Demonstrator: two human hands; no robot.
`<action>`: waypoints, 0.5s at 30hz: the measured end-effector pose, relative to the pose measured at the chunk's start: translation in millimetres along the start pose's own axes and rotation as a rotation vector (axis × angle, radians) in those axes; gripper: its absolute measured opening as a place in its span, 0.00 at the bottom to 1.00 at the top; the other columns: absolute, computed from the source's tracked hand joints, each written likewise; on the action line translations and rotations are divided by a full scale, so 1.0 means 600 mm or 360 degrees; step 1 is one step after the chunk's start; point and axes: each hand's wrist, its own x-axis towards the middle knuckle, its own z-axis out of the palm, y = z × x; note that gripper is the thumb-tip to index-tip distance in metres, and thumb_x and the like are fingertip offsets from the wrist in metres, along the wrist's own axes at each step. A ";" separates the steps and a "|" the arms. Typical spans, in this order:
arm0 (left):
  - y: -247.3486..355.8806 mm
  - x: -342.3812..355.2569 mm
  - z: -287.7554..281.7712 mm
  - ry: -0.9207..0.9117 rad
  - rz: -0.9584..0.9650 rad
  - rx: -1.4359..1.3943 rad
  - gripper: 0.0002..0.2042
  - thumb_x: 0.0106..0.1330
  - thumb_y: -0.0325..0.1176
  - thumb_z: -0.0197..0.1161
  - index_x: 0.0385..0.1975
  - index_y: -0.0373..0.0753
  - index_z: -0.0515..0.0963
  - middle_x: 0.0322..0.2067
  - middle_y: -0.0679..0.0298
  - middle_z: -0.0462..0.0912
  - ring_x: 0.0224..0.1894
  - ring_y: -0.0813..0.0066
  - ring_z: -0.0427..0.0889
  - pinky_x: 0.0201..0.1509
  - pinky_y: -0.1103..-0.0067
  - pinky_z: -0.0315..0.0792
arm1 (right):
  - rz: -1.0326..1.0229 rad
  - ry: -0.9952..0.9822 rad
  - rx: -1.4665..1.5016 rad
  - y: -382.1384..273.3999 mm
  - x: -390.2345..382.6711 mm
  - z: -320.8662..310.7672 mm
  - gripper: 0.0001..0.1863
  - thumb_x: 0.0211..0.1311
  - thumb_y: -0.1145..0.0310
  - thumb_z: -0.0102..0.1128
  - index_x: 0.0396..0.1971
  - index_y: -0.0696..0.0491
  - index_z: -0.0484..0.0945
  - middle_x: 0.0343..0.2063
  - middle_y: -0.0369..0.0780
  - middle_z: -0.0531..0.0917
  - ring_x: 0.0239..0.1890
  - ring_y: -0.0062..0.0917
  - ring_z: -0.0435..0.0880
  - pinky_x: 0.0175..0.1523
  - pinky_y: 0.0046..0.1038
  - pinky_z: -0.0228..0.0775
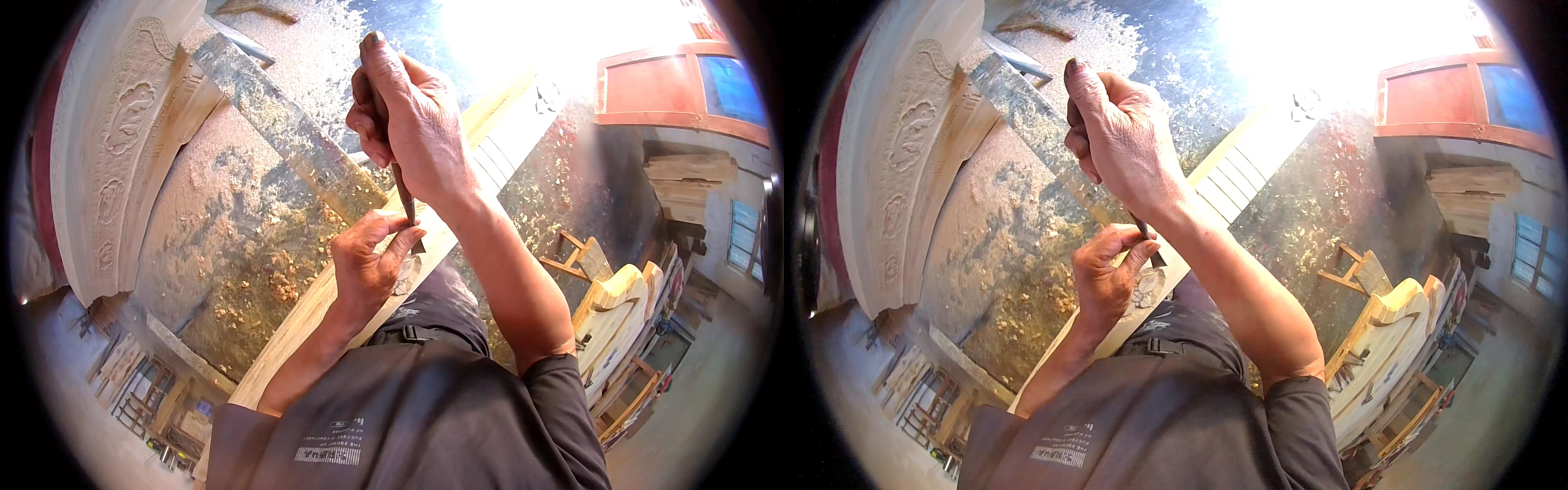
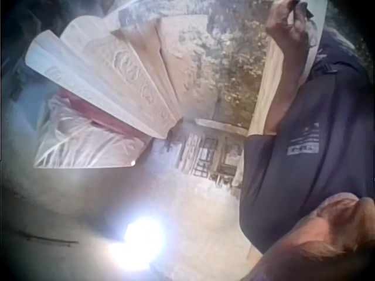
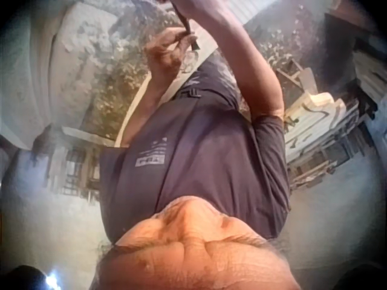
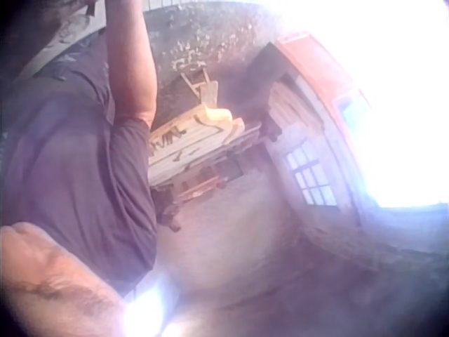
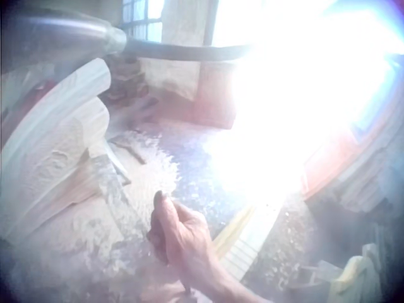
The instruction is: The person carves decorative floral designs into a long wooden plank using a chisel, pushing the blade through the wood by hand to remove shavings.
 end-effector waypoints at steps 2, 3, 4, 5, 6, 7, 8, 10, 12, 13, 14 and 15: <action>-0.004 -0.001 0.001 0.0005 -0.0041 -0.0019 0.07 0.66 0.23 0.74 0.41 0.31 0.87 0.35 0.60 0.89 0.39 0.76 0.88 0.43 0.77 0.79 | 0.0005 -0.0011 0.0003 0.005 0.004 0.000 0.28 0.81 0.44 0.55 0.31 0.55 0.74 0.17 0.36 0.75 0.12 0.13 0.66 0.18 0.19 0.56; -0.006 -0.001 0.002 0.0011 -0.0040 -0.0026 0.06 0.65 0.22 0.74 0.40 0.31 0.87 0.35 0.60 0.89 0.39 0.76 0.88 0.43 0.77 0.79 | 0.0006 -0.0014 0.0003 0.007 0.005 -0.002 0.27 0.81 0.44 0.55 0.31 0.55 0.74 0.17 0.36 0.75 0.12 0.13 0.66 0.17 0.19 0.56; -0.008 -0.001 0.004 0.0017 -0.0038 -0.0032 0.06 0.65 0.22 0.74 0.40 0.31 0.87 0.36 0.60 0.89 0.39 0.76 0.88 0.43 0.77 0.80 | 0.0011 -0.0008 0.0010 0.010 0.007 -0.003 0.27 0.81 0.44 0.55 0.31 0.55 0.74 0.17 0.36 0.75 0.12 0.13 0.66 0.17 0.19 0.56; -0.010 -0.001 0.006 0.0054 -0.0019 -0.0082 0.07 0.65 0.22 0.74 0.40 0.31 0.87 0.37 0.61 0.88 0.39 0.76 0.88 0.43 0.77 0.80 | 0.0015 -0.0004 0.0021 0.013 0.009 -0.002 0.27 0.81 0.44 0.55 0.31 0.55 0.74 0.17 0.36 0.75 0.12 0.13 0.66 0.17 0.19 0.56; -0.012 0.000 0.011 0.0092 0.0001 -0.0130 0.07 0.65 0.21 0.75 0.40 0.31 0.86 0.37 0.61 0.88 0.39 0.76 0.88 0.44 0.77 0.80 | 0.0019 0.0001 0.0033 0.015 0.010 -0.002 0.27 0.81 0.45 0.55 0.31 0.55 0.74 0.17 0.36 0.75 0.12 0.13 0.66 0.17 0.19 0.56; -0.013 0.000 0.013 0.0129 0.0021 -0.0179 0.07 0.64 0.21 0.75 0.40 0.31 0.86 0.38 0.61 0.88 0.39 0.76 0.88 0.44 0.78 0.81 | 0.0025 0.0006 0.0043 0.017 0.011 -0.001 0.27 0.81 0.45 0.55 0.31 0.55 0.74 0.17 0.36 0.75 0.12 0.13 0.66 0.17 0.19 0.56; -0.013 0.001 0.011 0.0098 0.0044 -0.0136 0.07 0.64 0.21 0.75 0.40 0.31 0.86 0.38 0.61 0.87 0.39 0.76 0.88 0.44 0.78 0.81 | 0.0031 0.0014 0.0049 0.019 0.012 -0.002 0.27 0.81 0.45 0.55 0.31 0.55 0.74 0.17 0.36 0.75 0.12 0.13 0.67 0.17 0.19 0.56; -0.015 0.003 0.006 0.0037 0.0089 -0.0049 0.07 0.64 0.20 0.75 0.40 0.31 0.86 0.40 0.61 0.87 0.40 0.76 0.88 0.45 0.78 0.82 | 0.0036 0.0033 0.0045 0.022 0.012 -0.004 0.27 0.81 0.45 0.55 0.31 0.55 0.74 0.17 0.36 0.75 0.12 0.13 0.67 0.17 0.19 0.56; -0.018 0.003 0.006 0.0035 0.0097 -0.0048 0.08 0.64 0.20 0.75 0.41 0.31 0.86 0.40 0.62 0.87 0.39 0.76 0.88 0.44 0.78 0.82 | 0.0038 0.0051 0.0021 0.023 0.013 -0.005 0.27 0.81 0.45 0.55 0.31 0.55 0.74 0.17 0.36 0.75 0.12 0.13 0.67 0.17 0.19 0.56; -0.020 0.003 0.006 0.0034 0.0101 -0.0047 0.08 0.64 0.20 0.75 0.41 0.31 0.86 0.39 0.62 0.87 0.39 0.76 0.88 0.44 0.78 0.82 | 0.0043 0.0051 0.0015 0.024 0.013 -0.006 0.27 0.81 0.45 0.55 0.30 0.55 0.74 0.17 0.36 0.75 0.12 0.13 0.67 0.17 0.19 0.56; -0.022 0.003 0.006 0.0035 0.0094 -0.0043 0.08 0.64 0.20 0.75 0.41 0.31 0.86 0.39 0.62 0.87 0.39 0.76 0.88 0.44 0.78 0.82 | 0.0046 0.0052 0.0007 0.026 0.015 -0.007 0.27 0.81 0.45 0.56 0.30 0.55 0.75 0.17 0.36 0.75 0.12 0.13 0.68 0.17 0.19 0.56; -0.024 0.002 0.007 0.0036 0.0087 -0.0040 0.08 0.64 0.20 0.75 0.41 0.31 0.86 0.39 0.62 0.87 0.39 0.76 0.87 0.44 0.78 0.81 | 0.0049 0.0053 0.0000 0.028 0.016 -0.007 0.27 0.81 0.45 0.56 0.30 0.55 0.75 0.17 0.36 0.75 0.12 0.13 0.68 0.17 0.19 0.56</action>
